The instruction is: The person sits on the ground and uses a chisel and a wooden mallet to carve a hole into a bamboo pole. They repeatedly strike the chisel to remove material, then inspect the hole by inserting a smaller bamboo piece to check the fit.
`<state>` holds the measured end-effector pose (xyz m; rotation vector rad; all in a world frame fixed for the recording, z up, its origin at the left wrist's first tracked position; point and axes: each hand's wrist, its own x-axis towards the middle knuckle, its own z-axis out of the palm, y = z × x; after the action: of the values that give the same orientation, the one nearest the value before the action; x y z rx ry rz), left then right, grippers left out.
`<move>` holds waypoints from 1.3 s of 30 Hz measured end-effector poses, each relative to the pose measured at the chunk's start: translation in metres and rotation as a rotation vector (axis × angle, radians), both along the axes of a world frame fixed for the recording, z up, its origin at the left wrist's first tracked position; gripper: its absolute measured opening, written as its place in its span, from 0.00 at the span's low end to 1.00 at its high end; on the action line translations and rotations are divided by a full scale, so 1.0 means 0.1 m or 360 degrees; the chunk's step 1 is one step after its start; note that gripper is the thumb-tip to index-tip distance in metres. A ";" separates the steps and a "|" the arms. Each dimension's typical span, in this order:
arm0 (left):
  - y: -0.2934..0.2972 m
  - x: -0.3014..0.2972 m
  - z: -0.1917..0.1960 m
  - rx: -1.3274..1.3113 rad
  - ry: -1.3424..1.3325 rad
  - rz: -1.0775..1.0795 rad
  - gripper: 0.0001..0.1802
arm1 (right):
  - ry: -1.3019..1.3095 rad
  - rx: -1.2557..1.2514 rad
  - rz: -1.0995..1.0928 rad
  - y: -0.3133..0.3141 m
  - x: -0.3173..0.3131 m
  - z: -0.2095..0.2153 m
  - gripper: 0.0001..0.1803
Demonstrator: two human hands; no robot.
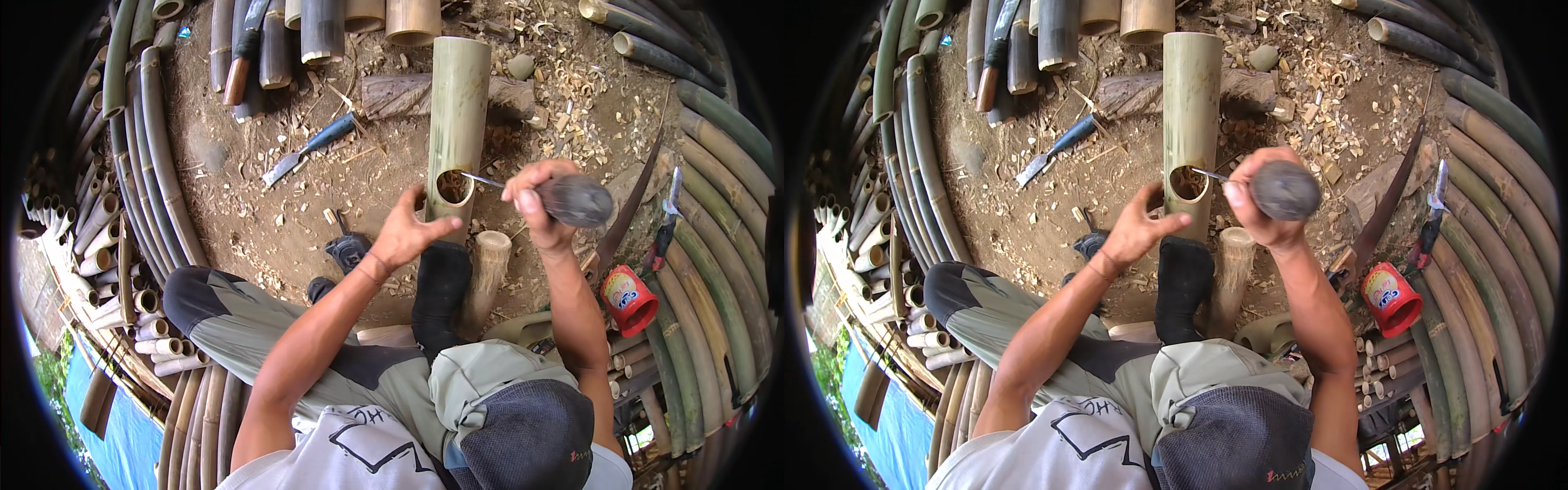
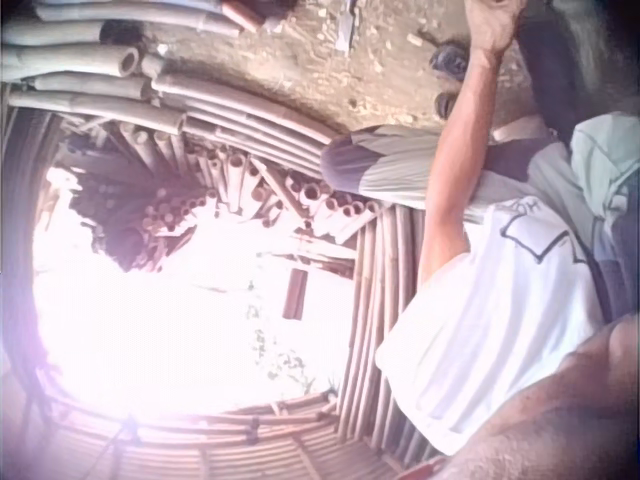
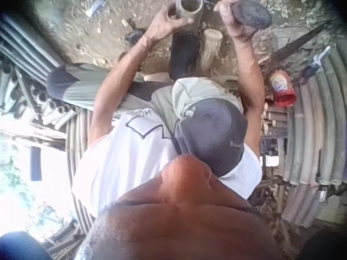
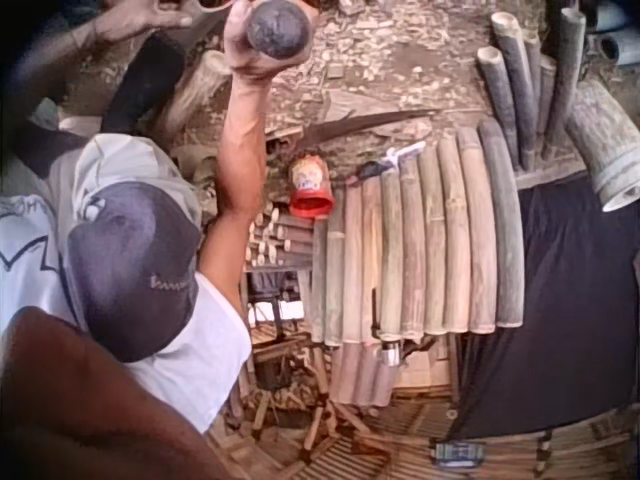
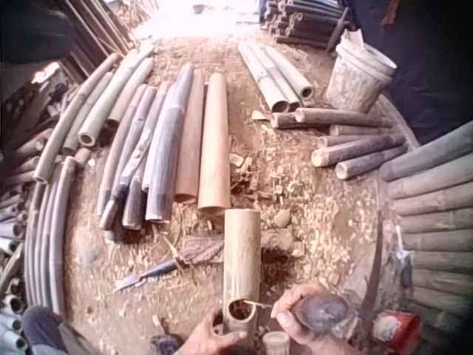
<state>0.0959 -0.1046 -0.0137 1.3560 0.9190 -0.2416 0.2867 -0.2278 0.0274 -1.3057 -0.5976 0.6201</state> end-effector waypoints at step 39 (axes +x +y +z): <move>-0.14 0.03 -0.46 -0.0881 -0.0397 0.0318 0.53 | -0.0838 0.0004 0.0508 -0.27 -0.59 0.17 0.10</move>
<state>0.0990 -0.1185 -0.0599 0.7570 0.7021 -0.1526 0.2277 -0.2547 0.0447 -1.3884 -1.2552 0.5293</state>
